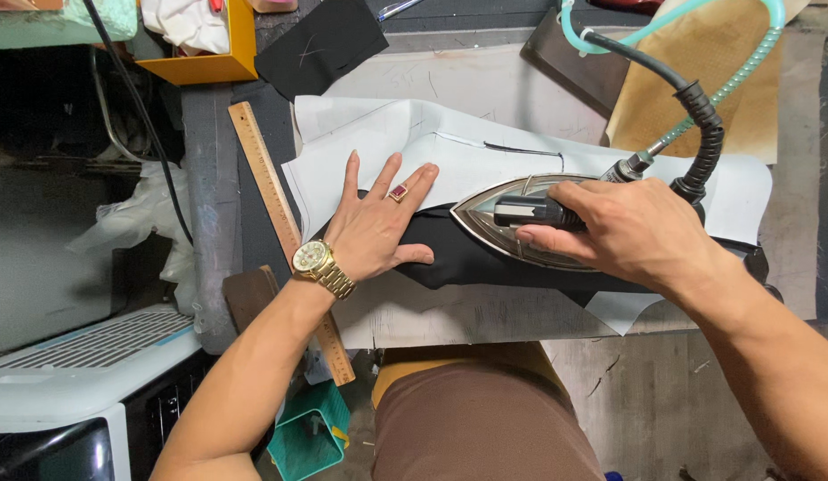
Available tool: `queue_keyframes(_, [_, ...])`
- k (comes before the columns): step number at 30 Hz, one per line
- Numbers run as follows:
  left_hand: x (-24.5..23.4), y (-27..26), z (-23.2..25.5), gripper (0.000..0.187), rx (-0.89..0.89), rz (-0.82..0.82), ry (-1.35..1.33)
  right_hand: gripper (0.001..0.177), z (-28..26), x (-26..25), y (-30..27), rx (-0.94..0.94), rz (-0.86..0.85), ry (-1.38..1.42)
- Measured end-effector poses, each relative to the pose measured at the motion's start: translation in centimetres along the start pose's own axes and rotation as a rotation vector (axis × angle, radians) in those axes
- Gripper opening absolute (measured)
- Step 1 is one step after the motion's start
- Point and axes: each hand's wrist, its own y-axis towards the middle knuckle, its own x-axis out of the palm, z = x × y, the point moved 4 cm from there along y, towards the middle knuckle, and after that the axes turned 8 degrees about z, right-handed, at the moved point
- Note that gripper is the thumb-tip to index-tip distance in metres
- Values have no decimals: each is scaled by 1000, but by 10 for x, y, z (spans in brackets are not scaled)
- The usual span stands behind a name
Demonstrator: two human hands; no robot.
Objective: The person prepares fabric for upholstery by positioning white fabric over a black base, applying heat with an iron through a protective cloth, pressing with a wooden block, and trimming the edge with shears.
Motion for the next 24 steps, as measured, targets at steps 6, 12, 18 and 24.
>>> queue_keyframes(6, [4, -2, -3, 123, -5, -16, -38, 65, -9, -4, 6, -7, -34, 0])
queue_keyframes(12, [-8, -4, -7, 109, -46, 29, -204, 67, -23, -10, 13, -13, -50, 14])
queue_keyframes(18, [-9, -12, -19, 113, -128, -94, -201, 67, -29, -9, 17, -28, -60, 36])
queue_keyframes(24, [-2, -12, -24, 120, -89, -71, -181, 65, -37, -11, 22, -35, -68, 38])
